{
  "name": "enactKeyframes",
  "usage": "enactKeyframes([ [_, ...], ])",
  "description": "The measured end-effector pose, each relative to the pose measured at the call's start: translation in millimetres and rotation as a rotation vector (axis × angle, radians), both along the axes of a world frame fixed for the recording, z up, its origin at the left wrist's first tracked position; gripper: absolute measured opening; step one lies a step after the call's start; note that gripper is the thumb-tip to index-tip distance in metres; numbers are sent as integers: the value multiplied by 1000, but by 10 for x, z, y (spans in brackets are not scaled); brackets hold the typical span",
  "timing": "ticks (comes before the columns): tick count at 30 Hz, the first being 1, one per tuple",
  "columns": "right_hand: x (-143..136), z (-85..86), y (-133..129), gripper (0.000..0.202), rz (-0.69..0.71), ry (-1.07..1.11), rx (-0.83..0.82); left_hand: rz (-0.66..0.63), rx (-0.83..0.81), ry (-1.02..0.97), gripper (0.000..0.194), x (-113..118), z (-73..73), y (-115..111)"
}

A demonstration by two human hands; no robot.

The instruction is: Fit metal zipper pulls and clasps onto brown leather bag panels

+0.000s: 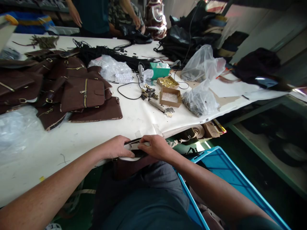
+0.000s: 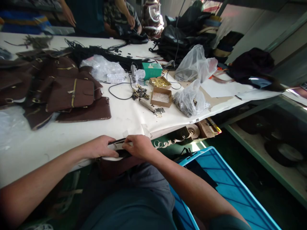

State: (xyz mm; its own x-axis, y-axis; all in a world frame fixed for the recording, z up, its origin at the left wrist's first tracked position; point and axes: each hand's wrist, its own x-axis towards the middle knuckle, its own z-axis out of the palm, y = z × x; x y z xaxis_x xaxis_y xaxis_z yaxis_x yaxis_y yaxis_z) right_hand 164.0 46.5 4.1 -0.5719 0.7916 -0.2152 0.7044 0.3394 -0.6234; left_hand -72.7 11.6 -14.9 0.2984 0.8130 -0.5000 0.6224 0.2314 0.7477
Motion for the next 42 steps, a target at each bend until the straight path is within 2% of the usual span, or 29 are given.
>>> enactKeyframes([
  [8, -143, -221, -49, 25, -58, -130, 152, 1, 79, 91, 52, 52, -17, -2],
  [11, -132, -222, -58, 24, -59, -138, 167, -7, 132, 169, 56, 88, -1, 7],
  [17, -19, -172, -35, 27, -44, -118, 108, -71, 203, 343, 52, 192, 100, 26],
  [23, -8, -227, -21, 31, -103, -175, 174, -119, 248, 503, 46, 288, 158, 29],
  [29, -31, -274, -29, 31, -110, -197, 197, -135, 390, 695, 35, 365, 178, 61],
  [32, -35, -289, -18, 31, -109, -220, 186, -180, 428, 694, 34, 397, 157, 129],
  [38, 12, -279, 1, 33, -93, -220, 183, -230, 376, 640, 32, 434, 133, 275],
  [42, 67, -238, -5, 31, -8, -180, 231, -247, 356, 588, 33, 460, 154, 308],
])
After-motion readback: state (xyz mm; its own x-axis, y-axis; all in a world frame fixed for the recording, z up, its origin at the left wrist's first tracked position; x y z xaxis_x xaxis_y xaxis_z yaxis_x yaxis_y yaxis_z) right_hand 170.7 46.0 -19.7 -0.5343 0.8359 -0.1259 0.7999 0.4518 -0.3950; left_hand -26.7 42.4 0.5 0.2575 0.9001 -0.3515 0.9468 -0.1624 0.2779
